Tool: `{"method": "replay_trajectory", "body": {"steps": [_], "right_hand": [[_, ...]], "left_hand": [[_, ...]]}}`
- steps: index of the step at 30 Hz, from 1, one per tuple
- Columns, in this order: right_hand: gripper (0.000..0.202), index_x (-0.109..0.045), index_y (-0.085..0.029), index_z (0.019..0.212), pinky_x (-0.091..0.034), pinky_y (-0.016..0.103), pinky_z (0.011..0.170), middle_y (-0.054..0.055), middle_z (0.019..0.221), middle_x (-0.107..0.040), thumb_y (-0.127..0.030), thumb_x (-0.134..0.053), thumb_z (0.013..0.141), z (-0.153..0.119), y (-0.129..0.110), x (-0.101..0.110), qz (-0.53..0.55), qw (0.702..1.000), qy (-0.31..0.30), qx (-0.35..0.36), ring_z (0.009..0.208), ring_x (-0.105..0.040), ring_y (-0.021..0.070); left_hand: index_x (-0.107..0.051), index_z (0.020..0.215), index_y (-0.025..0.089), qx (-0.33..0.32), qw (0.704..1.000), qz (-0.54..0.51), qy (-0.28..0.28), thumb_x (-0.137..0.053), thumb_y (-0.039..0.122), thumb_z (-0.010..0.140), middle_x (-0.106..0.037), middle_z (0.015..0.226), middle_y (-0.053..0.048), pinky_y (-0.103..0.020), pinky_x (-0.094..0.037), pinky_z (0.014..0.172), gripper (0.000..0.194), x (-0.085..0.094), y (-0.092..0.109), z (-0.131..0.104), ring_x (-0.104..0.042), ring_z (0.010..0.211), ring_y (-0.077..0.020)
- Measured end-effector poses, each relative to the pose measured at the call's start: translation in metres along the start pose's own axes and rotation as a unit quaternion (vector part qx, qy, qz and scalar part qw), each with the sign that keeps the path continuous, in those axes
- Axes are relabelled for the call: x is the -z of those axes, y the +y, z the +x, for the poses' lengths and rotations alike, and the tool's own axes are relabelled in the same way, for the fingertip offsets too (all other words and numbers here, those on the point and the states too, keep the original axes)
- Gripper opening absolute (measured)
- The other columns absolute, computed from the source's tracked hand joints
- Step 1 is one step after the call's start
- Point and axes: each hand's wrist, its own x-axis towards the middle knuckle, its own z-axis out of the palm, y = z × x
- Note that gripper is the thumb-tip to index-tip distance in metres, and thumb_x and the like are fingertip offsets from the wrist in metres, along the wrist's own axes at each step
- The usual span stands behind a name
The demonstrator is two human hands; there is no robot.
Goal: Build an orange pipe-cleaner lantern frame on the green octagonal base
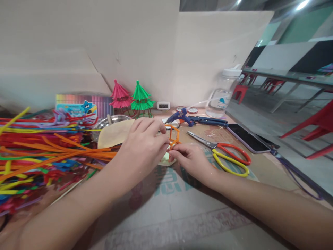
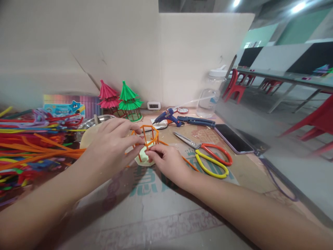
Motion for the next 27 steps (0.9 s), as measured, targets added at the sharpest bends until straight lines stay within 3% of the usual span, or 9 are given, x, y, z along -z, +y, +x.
{"method": "replay_trajectory", "body": {"steps": [9,13,17,20,24,27], "right_hand": [[0.027,-0.066,-0.019,0.064,-0.04,0.02,0.057,-0.004,0.059,-0.063,-0.021,-0.059,0.09,0.001,-0.001,0.001,-0.01,1.0,-0.005,-0.001,0.055,-0.053,0.0096],[0.029,-0.066,-0.019,0.064,-0.042,0.021,0.058,-0.003,0.06,-0.064,-0.023,-0.056,0.091,0.0,0.0,0.0,-0.007,1.0,-0.006,0.003,0.056,-0.055,0.0105],[0.025,-0.07,-0.02,0.073,-0.04,0.022,0.055,-0.002,0.064,-0.067,-0.027,-0.055,0.092,-0.004,0.002,0.004,-0.003,1.0,-0.004,0.005,0.054,-0.055,0.0109],[0.025,-0.07,-0.02,0.075,-0.041,0.024,0.055,-0.001,0.064,-0.067,-0.033,-0.056,0.091,-0.008,0.003,0.014,-0.025,0.999,0.027,0.007,0.056,-0.056,0.0125],[0.031,-0.061,-0.019,0.07,-0.04,0.025,0.054,-0.001,0.06,-0.06,-0.04,-0.053,0.092,-0.009,0.013,0.027,-0.054,0.996,0.069,-0.019,0.057,-0.055,0.0136],[0.025,-0.054,-0.02,0.074,-0.04,0.025,0.054,-0.003,0.062,-0.054,-0.04,-0.058,0.088,-0.009,0.023,0.026,-0.053,0.995,0.084,-0.02,0.058,-0.051,0.0129]], "left_hand": [[-0.071,0.082,0.02,0.002,1.0,-0.004,-0.008,-0.062,0.022,0.089,-0.066,0.098,-0.007,-0.044,-0.045,0.086,0.012,-0.002,0.0,-0.001,-0.055,0.096,-0.027],[-0.072,0.098,0.023,0.014,0.998,-0.042,-0.049,-0.058,0.022,0.09,-0.065,0.11,-0.007,-0.045,-0.044,0.09,0.016,0.008,-0.001,-0.003,-0.056,0.103,-0.0278],[-0.064,0.119,0.022,0.049,0.993,-0.095,-0.056,-0.056,0.03,0.091,-0.063,0.121,-0.009,-0.045,-0.044,0.095,0.03,0.027,-0.011,-0.005,-0.056,0.112,-0.028],[-0.066,0.105,0.017,0.116,0.988,-0.101,-0.022,-0.056,0.041,0.092,-0.067,0.105,-0.009,-0.041,-0.046,0.087,0.029,0.032,-0.023,-0.009,-0.06,0.102,-0.0267],[-0.06,0.07,0.018,0.175,0.969,-0.169,-0.041,-0.05,0.038,0.096,-0.06,0.068,-0.001,-0.031,-0.043,0.067,0.035,0.008,-0.03,-0.03,-0.058,0.07,-0.0175],[-0.062,0.08,0.019,0.215,0.942,-0.247,-0.069,-0.049,0.04,0.097,-0.064,0.078,-0.001,-0.029,-0.045,0.068,0.03,-0.02,-0.023,-0.053,-0.06,0.074,-0.0165]]}}
